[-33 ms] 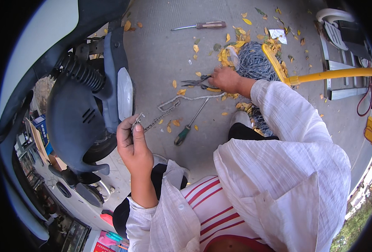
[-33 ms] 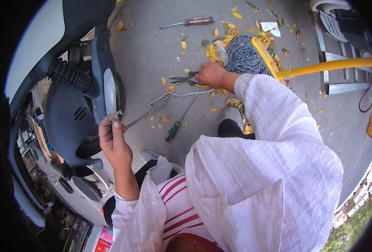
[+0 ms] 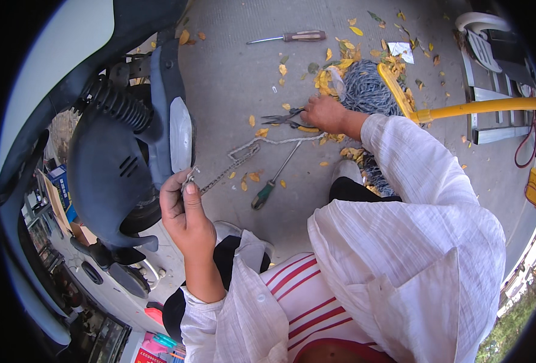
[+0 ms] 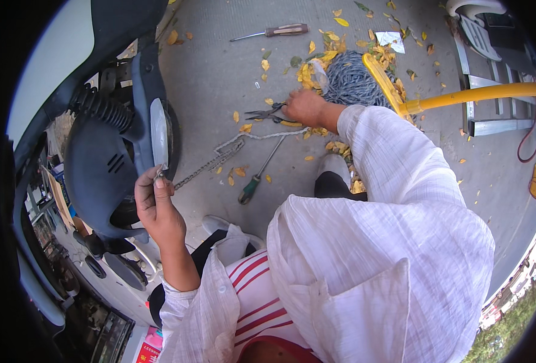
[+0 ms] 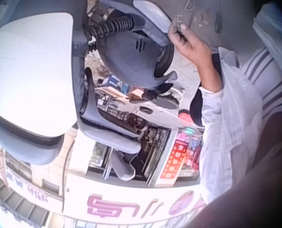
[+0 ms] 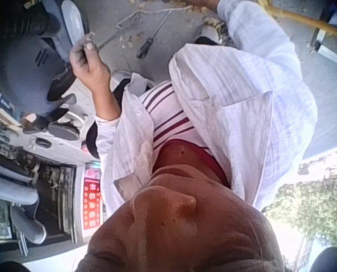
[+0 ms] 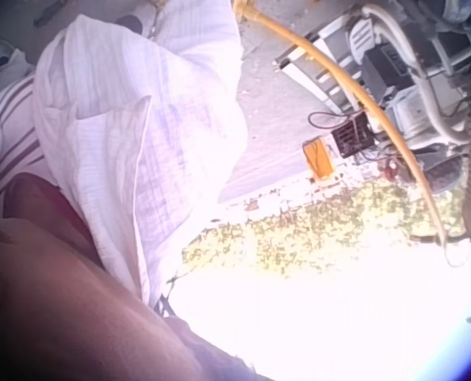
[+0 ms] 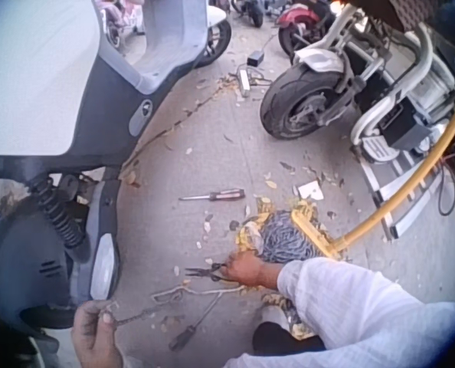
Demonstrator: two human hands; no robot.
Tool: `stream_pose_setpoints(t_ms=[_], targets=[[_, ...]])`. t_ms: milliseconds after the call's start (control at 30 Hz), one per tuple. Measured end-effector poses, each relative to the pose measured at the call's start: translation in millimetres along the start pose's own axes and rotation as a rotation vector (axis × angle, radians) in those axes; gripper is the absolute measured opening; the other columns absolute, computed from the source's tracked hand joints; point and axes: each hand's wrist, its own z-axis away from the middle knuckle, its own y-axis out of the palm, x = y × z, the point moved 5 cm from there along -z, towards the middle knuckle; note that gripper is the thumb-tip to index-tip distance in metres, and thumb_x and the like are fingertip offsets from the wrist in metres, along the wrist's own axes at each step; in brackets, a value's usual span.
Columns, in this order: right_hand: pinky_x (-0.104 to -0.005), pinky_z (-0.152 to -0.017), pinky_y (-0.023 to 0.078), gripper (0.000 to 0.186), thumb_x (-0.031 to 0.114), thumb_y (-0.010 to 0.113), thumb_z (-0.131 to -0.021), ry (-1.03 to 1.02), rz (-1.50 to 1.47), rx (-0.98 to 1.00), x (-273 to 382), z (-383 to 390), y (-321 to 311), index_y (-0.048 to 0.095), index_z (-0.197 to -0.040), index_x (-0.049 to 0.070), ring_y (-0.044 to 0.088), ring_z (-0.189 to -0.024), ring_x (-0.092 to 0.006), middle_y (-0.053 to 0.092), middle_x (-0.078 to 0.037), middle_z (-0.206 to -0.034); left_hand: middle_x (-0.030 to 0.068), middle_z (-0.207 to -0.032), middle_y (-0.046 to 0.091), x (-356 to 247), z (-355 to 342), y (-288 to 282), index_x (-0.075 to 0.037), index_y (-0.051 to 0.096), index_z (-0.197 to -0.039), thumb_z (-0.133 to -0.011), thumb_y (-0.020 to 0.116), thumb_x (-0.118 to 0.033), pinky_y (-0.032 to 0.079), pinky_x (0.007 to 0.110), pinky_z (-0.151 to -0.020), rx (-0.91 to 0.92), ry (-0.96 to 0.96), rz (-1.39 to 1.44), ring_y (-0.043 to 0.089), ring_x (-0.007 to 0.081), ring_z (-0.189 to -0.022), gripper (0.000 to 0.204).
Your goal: The person uses a screwdriver and pliers to remove a chain from a scooter's rear wheel area. They then manipulate the chain with their hands and pliers, cutting a section and inspecting the links. The chain is placed on the ground and later handled again near a cardboard box.
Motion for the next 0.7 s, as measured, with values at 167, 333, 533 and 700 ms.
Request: stream_pose_setpoints(t_ms=[167, 333, 533, 700], targets=[[-0.0407, -0.074, 0.049, 0.019, 0.012, 0.064, -0.074, 0.027, -0.209, -0.269, -10, 11, -48, 0.056, -0.090, 0.005, 0.060, -0.087, -0.0320, 0.062, -0.010, -0.081, 0.0036, -0.080, 0.051, -72, 12, -71, 0.003, 0.055, -0.108, -0.096, 0.056, -0.018, 0.031, 0.022, -0.060, -0.125, 0.256, 0.045, 0.039, 0.0085, -0.067, 0.024], [-0.0327, -0.069, 0.046, 0.021, 0.016, 0.064, -0.085, 0.251, -0.788, -0.384, -24, 15, -116, 0.057, -0.098, 0.003, 0.055, -0.072, -0.0190, 0.059, -0.006, -0.079, 0.0035, -0.079, 0.036, -139, 54, -189, 0.003, 0.052, -0.099, -0.099, 0.050, -0.016, 0.024, 0.029, -0.061, -0.485, 0.429, -0.061, 0.028, 0.0132, -0.068, 0.019], [-0.0246, -0.063, 0.042, 0.023, 0.020, 0.054, -0.097, 0.193, -1.299, -0.715, -52, 36, -201, 0.062, -0.107, 0.001, 0.049, -0.069, -0.0103, 0.061, -0.003, -0.085, 0.0025, -0.077, 0.026, -180, 91, -281, -0.001, 0.043, -0.083, -0.087, 0.059, 0.000, 0.023, 0.029, -0.060, -0.489, 0.563, 0.420, 0.025, 0.0150, -0.066, 0.017], [-0.0194, -0.065, 0.041, 0.019, 0.021, 0.053, -0.098, -0.139, -1.468, -0.855, -58, 61, -257, 0.057, -0.105, 0.004, 0.040, -0.065, -0.0043, 0.061, -0.008, -0.102, 0.0030, -0.077, 0.028, -190, 101, -320, -0.001, 0.045, -0.087, -0.087, 0.060, 0.000, 0.024, 0.029, -0.059, -0.428, 0.599, 0.486, 0.026, 0.0150, -0.065, 0.015]])
